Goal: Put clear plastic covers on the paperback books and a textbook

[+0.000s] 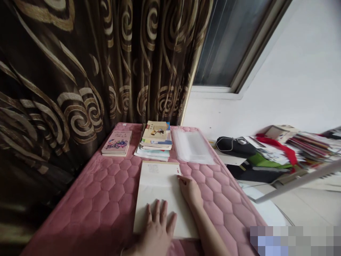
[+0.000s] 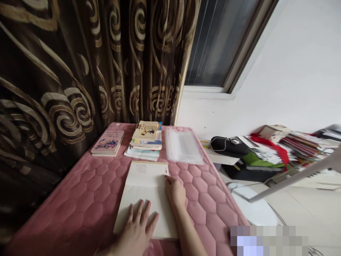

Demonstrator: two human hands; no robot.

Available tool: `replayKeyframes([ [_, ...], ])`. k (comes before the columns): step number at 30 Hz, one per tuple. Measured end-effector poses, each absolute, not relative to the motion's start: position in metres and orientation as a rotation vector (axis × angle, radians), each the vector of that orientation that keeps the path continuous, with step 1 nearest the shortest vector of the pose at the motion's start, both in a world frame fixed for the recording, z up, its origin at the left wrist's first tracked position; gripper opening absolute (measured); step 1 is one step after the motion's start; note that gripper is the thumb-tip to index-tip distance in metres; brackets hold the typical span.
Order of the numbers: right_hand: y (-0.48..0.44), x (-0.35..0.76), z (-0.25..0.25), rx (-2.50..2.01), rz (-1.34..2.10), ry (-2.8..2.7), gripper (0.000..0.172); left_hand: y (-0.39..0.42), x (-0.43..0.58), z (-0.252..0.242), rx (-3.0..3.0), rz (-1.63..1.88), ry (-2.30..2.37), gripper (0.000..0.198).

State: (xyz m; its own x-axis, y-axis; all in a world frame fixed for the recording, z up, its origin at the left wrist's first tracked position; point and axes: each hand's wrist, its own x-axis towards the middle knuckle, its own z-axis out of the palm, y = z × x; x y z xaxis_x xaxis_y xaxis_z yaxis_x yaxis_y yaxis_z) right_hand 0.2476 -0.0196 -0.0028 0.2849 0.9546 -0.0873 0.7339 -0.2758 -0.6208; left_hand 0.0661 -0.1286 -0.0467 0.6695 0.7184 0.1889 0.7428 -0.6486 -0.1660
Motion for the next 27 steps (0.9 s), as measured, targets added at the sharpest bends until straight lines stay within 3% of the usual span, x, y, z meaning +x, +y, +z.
replayKeyframes([
  [5,-0.020,0.248,-0.001,-2.100,0.593,-1.543,0.039,-0.127,0.065,-0.032,-2.585,-0.162,-0.890,0.046],
  [14,-0.041,0.245,0.000,-2.165,0.604,-1.595,0.042,-0.148,0.055,-0.003,-2.572,-0.158,-0.736,0.039],
  [19,-0.047,0.241,0.001,-2.188,0.587,-1.601,0.040,-0.152,0.061,-0.012,-2.732,-0.107,-0.915,0.039],
  [23,-0.045,0.243,-0.003,-2.176,0.580,-1.570,0.040,-0.112,0.058,0.005,-2.837,-0.322,-1.280,0.061],
  [27,-0.044,0.247,-0.004,-2.142,0.595,-1.558,0.039,-0.064,0.050,0.010,-2.764,-0.450,-1.652,0.057],
])
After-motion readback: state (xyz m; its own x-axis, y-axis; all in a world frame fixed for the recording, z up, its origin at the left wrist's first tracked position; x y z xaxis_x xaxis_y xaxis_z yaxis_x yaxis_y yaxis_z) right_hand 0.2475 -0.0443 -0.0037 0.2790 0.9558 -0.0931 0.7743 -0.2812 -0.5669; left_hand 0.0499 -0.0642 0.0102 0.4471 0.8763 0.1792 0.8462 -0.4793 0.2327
